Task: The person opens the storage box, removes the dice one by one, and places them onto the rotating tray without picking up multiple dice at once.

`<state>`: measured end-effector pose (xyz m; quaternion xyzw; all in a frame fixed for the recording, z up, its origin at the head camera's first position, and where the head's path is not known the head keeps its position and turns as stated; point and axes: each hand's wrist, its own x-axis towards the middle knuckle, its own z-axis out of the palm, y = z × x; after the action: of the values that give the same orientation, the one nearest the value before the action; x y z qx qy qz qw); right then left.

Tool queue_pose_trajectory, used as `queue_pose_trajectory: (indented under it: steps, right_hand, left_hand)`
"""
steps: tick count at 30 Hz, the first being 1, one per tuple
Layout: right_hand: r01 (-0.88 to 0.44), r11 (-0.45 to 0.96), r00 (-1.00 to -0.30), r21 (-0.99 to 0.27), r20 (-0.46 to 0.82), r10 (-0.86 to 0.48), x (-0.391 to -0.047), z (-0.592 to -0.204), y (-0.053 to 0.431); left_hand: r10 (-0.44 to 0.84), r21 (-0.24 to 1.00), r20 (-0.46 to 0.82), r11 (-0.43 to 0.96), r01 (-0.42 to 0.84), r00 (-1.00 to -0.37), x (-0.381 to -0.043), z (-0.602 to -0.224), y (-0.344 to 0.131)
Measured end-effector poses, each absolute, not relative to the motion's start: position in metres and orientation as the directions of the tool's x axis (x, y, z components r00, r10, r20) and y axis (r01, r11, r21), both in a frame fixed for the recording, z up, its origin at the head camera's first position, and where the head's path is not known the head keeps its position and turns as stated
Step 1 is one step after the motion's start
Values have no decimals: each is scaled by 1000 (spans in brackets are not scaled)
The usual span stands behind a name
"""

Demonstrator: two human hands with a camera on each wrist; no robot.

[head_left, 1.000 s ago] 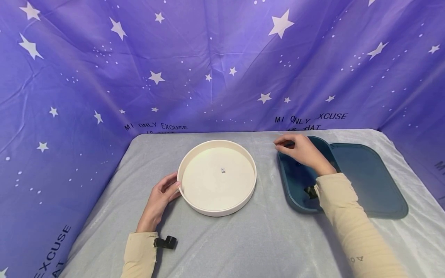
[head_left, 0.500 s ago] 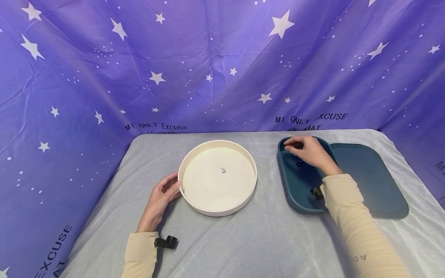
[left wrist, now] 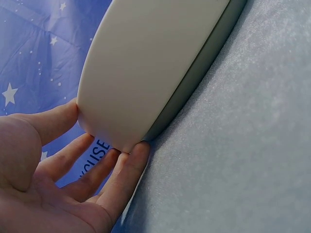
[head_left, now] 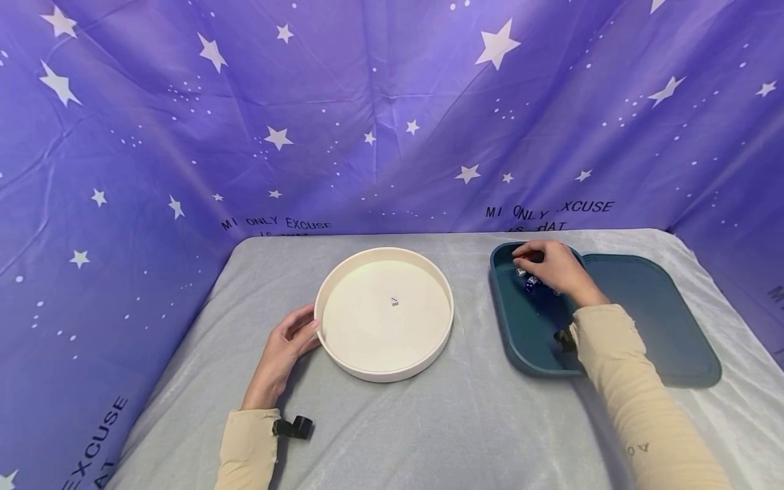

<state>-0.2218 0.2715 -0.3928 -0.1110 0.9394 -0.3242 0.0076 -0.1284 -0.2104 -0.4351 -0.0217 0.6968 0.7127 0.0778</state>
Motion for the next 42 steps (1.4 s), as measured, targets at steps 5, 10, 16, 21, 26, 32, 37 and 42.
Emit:
queue_pose_trajectory:
  steps: [5,10,16,21,26,32,37,42]
  right_hand:
    - [-185,775,-978,-604,38,-204,-226,-394,273]
    - [-158,783,-980,-601,-3,-200,-229,-393,274]
    - [-151,788,-977,-597,-31,-211,-231,-395,273]
    - [-151,793,-976,-590,-36,-213,-235,-397,273]
    - [-150,797,-978,-585,-32,-207,-237,-400,273]
    - [-147,797,-976,-586,-44,-213,-239,-404,274]
    - [-139,799,-975,-585,-62,-215,-240,-406,274]
    - [-143,797,-973,-586,-65,-223,-240,-406,273]
  left_hand:
    - [80,990,-138,-16,-139,-987,-129,-434,-211]
    - [77,990,-138,-19,-140,-987,-128,-434,-211]
    - [78,990,-140,-17,-142,-987,-128,-434,-211]
    - [81,990,-138,-28,-140,-987,-129,-435,-211]
    - [86,990,-132,-34,-136,-987,-129,-435,-211]
    - [86,991,-132,-25,-135,-987,-128,-435,-211]
    - [86,990,-133,-27,-136,-987,-128,-434,-210]
    - [81,989,-139,-39,-143,-987,-129,-436,-211]
